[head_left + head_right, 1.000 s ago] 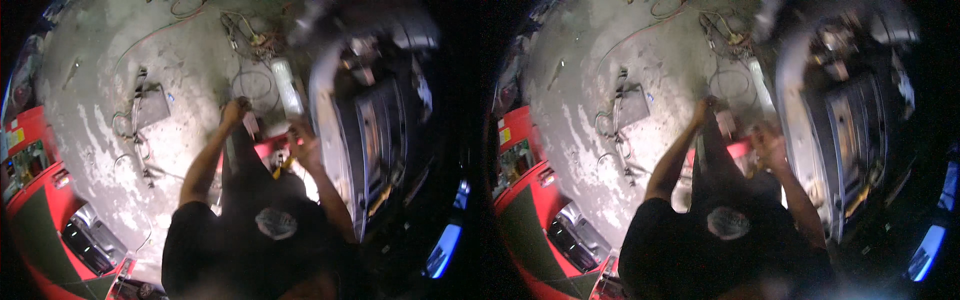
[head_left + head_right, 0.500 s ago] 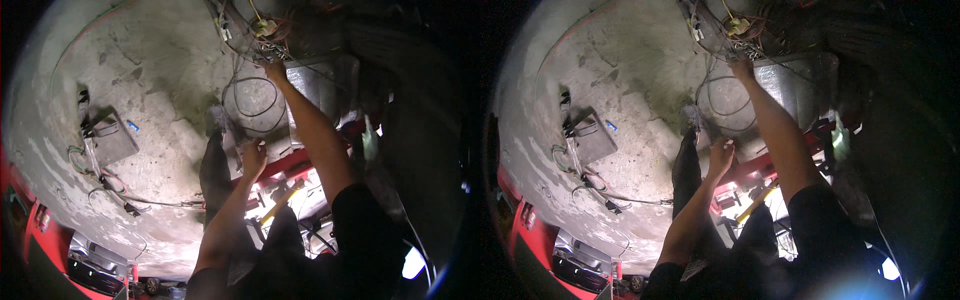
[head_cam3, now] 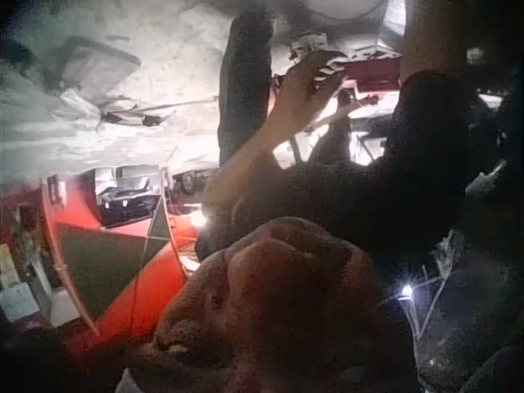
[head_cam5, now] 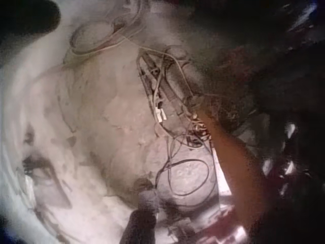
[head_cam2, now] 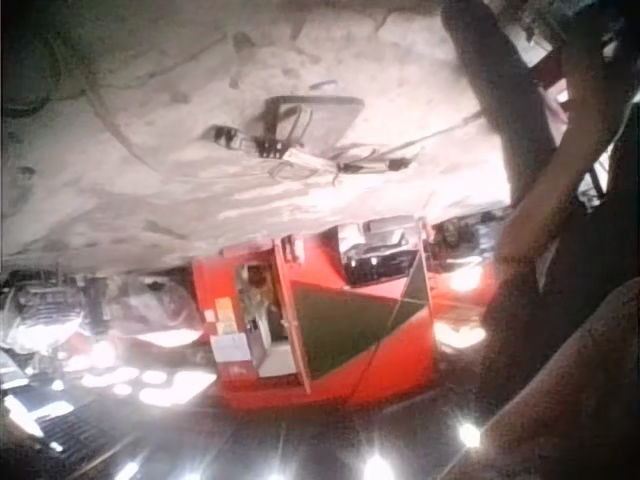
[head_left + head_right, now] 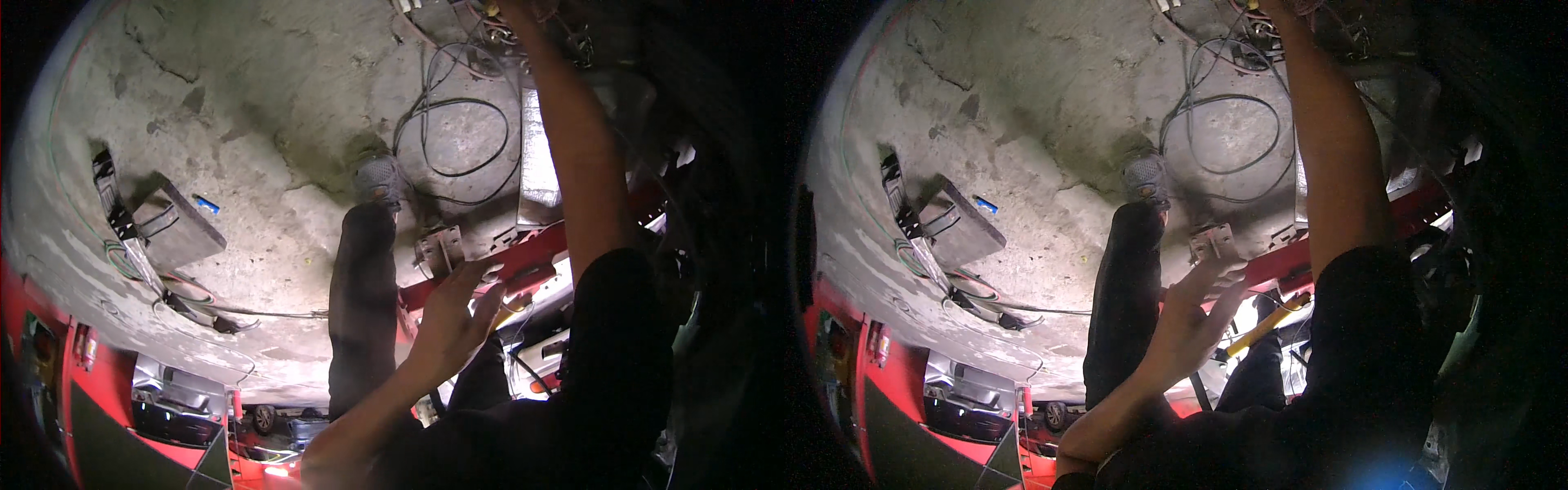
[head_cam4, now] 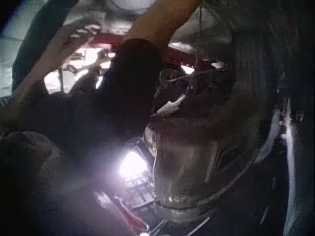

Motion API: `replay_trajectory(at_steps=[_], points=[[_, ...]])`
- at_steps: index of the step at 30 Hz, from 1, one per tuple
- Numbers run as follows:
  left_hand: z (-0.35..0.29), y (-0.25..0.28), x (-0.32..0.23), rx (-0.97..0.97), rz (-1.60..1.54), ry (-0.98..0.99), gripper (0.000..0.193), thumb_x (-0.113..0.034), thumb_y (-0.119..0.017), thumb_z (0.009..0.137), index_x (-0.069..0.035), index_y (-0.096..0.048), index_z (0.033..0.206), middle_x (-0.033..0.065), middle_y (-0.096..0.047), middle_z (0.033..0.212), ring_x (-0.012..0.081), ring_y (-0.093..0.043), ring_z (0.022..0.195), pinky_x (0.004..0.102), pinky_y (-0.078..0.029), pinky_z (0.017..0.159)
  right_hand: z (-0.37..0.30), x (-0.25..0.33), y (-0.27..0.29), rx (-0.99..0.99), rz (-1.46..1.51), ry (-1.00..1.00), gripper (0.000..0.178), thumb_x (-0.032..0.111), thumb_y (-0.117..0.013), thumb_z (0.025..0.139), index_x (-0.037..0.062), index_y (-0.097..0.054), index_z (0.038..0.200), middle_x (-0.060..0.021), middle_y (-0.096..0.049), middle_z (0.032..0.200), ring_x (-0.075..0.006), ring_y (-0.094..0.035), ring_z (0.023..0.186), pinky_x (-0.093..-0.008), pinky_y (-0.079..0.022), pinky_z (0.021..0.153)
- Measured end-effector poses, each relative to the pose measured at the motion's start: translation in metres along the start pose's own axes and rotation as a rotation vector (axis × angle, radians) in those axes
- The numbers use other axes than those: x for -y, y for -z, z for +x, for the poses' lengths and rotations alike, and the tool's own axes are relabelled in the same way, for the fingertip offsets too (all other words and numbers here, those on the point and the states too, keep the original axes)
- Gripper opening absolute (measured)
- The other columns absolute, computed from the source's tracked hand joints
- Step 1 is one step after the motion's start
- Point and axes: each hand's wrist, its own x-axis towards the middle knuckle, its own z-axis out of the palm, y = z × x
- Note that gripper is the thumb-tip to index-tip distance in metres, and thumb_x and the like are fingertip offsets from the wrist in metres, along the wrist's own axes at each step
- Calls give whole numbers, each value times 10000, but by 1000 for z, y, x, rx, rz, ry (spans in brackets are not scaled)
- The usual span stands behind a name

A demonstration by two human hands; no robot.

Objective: The person positions a large black plastic trim piece into the rear interior of a vehicle, aligning it with mounting holes and pressing it into place before using a hand tool to secure it.

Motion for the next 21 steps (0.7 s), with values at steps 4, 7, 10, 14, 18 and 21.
replay_trajectory(at_steps=[4, 7, 10, 14, 18, 21], points=[[-1, 0, -1, 2, -41, 1, 306, -193, -627, 957, 38, -594, 1155, 244, -645, 1042, 408, -653, 926, 446, -514, 792, -9, -3, 23, -66, 24, 61, 526, 238, -743, 833, 30, -573, 1286, -233, -671, 1123, -408, -654, 1004, -439, -533, 859], [2, -9, 9, -1, -57, 65, 310, -193, -627, 955, 32, -595, 1166, 234, -657, 1021, 378, -673, 890, 444, -519, 772, -43, 9, 48, -163, 96, 193, 494, 220, -736, 839, 35, -587, 1272, -226, -684, 1091, -401, -663, 979, -434, -540, 843], [5, -26, 34, -35, 80, 21, 314, -198, -617, 960, 21, -598, 1185, 227, -665, 1029, 325, -685, 824, 427, -521, 732, -116, 30, 66, -220, 261, 321, 462, 203, -730, 845, 41, -600, 1258, -218, -698, 1060, -394, -671, 953, -429, -546, 826], [9, -46, 56, -49, 9, -66, 311, -211, -591, 973, 25, -593, 1176, 234, -672, 1026, 322, -663, 743, 424, -514, 712, -201, 25, 35, -11, 549, 108, 491, 83, -710, 828, 28, -585, 1300, -234, -627, 1244, -392, -601, 1160, -425, -488, 969], [14, -55, 66, -57, -86, -58, 299, -212, -581, 973, 24, -595, 1157, 231, -678, 950, 306, -665, 736, 416, -512, 706, -244, 23, 19, -50, 421, 87, 532, 63, -710, 829, 35, -560, 1339, -229, -619, 1258, -388, -594, 1179, -417, -487, 975], [11, -59, 72, -71, -55, -49, 301, -221, -579, 972, 23, -596, 1148, 222, -675, 905, 284, -656, 729, 398, -505, 691, -243, 40, 47, 123, 386, 4, 565, 77, -717, 847, 100, -523, 1377, -227, -634, 1229, -371, -616, 1144, -456, -499, 941]])
